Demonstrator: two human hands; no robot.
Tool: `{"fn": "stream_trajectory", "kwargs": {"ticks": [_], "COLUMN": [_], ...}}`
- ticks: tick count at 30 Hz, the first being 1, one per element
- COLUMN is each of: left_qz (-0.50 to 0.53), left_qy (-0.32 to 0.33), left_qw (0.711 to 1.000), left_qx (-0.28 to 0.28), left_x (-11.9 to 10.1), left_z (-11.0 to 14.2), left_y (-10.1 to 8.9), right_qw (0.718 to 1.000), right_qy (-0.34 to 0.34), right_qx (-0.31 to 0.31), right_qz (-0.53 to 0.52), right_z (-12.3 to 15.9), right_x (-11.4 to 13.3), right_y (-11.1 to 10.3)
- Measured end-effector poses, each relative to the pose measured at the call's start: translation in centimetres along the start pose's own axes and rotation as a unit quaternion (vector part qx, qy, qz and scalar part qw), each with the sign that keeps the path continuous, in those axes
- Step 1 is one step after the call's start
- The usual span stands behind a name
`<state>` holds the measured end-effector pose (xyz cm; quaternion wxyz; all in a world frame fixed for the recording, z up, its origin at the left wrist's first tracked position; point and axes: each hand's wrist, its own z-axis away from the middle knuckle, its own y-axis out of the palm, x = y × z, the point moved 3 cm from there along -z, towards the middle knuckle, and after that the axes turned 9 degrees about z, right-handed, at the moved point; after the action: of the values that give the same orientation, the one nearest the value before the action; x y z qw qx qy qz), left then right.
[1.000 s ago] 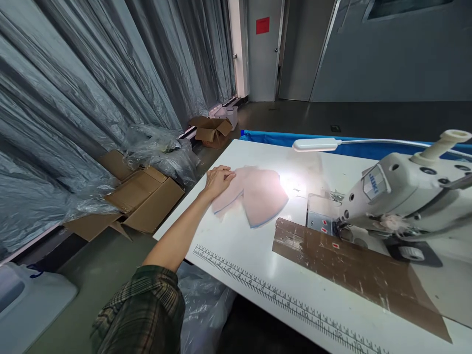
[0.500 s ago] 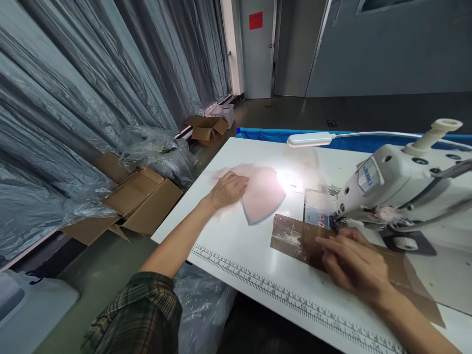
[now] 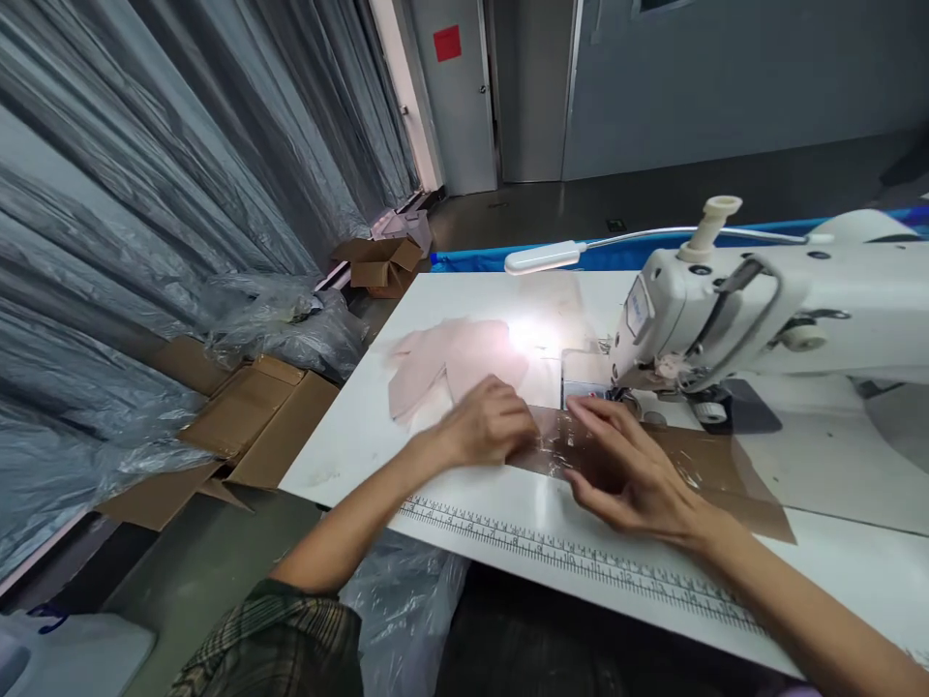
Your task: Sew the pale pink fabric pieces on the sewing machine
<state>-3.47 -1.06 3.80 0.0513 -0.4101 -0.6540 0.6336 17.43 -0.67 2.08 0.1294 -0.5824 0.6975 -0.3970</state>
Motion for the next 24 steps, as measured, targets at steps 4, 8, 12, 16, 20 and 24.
{"fn": "stream_trajectory", "kwargs": {"ticks": [4, 8, 12, 16, 20, 24], "left_qz": [0.202, 0.382, 0.497, 0.500, 0.510, 0.544], "left_qy": [0.053, -0.046, -0.168, -0.242, -0.263, -0.266], "left_qw": [0.976, 0.922, 0.848, 0.829, 0.816, 0.784], "left_qx": [0.057, 0.047, 0.083, 0.062, -0.072, -0.138], "left_x": [-6.2, -7.0, -4.3, -1.3, 0.3, 0.6], "left_z": [-0.6, 0.0, -0.7, -2.8, -4.0, -3.8], "left_y": [1.1, -0.8, -0.6, 2.3, 4.6, 5.2], "right_qw": [0.986, 0.877, 0.719, 0.733, 0.747, 0.773], "right_qy": [0.045, 0.248, 0.345, 0.419, 0.462, 0.503], "right_qx": [0.134, 0.342, 0.429, 0.349, 0.324, 0.206], "right_qz": [-0.086, -0.231, -0.425, -0.406, -0.351, -0.326], "right_z": [0.0, 2.0, 3.6, 3.5, 3.0, 2.8], "right_x": [1.5, 1.1, -0.8, -4.8, -6.8, -7.4], "right_y": [-1.2, -3.6, -4.9, -4.5, -3.5, -2.7]}}
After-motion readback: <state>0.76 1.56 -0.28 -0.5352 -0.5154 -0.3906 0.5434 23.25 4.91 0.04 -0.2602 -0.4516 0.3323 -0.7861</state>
